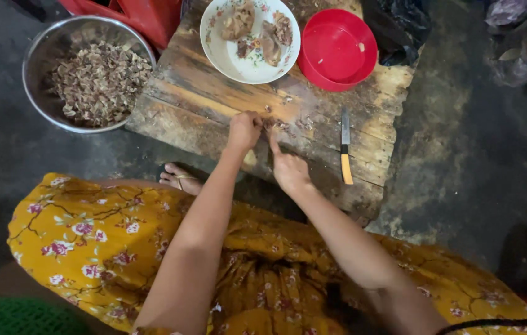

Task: The person cuts pieces of meat on a wooden board using a knife, occasionally moving the meat between a white plate and the board by hand. They place the smaller cut pieces into a large metal bowl and a red plastic bowl.

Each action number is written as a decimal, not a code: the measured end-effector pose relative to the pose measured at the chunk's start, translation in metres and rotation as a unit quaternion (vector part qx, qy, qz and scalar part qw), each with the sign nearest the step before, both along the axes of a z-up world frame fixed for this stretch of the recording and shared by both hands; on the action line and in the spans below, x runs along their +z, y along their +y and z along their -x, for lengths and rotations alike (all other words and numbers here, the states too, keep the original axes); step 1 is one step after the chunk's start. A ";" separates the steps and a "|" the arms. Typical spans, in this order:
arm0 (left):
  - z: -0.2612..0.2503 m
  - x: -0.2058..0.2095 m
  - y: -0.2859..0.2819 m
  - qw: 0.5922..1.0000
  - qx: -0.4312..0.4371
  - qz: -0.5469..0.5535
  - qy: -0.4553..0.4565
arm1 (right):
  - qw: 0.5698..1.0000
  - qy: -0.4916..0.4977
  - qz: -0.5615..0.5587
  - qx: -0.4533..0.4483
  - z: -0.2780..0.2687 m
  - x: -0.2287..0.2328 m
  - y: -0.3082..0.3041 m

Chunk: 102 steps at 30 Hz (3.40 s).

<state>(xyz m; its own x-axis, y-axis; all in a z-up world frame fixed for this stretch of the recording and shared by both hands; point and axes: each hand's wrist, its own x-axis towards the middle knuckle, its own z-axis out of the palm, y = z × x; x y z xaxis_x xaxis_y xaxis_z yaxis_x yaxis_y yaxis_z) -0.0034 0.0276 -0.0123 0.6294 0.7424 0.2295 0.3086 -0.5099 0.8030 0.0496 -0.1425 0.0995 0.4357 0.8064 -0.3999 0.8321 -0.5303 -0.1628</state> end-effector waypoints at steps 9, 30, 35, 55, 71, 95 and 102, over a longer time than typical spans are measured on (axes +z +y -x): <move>0.009 0.013 -0.005 0.997 0.064 0.047 -0.023 | 0.991 0.090 -0.075 -0.061 -0.010 0.000 -0.002; 0.010 0.024 -0.007 0.994 0.091 0.055 0.012 | 0.992 0.063 -0.103 -0.037 -0.004 -0.019 -0.008; -0.005 -0.019 -0.019 0.996 0.053 -0.066 0.017 | 0.952 0.154 -0.250 -0.088 -0.031 0.005 -0.053; -0.060 0.050 -0.028 0.980 -0.113 -0.160 -0.023 | 0.974 -0.020 -0.159 -0.163 -0.146 -0.013 -0.037; -0.092 0.034 -0.027 0.979 -0.164 -0.117 0.012 | 0.925 0.079 -0.299 -0.222 -0.126 -0.005 -0.081; 0.141 -0.064 0.216 0.945 -0.129 -0.216 0.211 | 0.885 0.072 -0.430 -0.161 -0.115 -0.007 -0.038; 0.165 0.080 0.189 0.875 0.155 -0.392 0.237 | 0.886 0.062 -0.387 -0.249 -0.152 -0.026 -0.019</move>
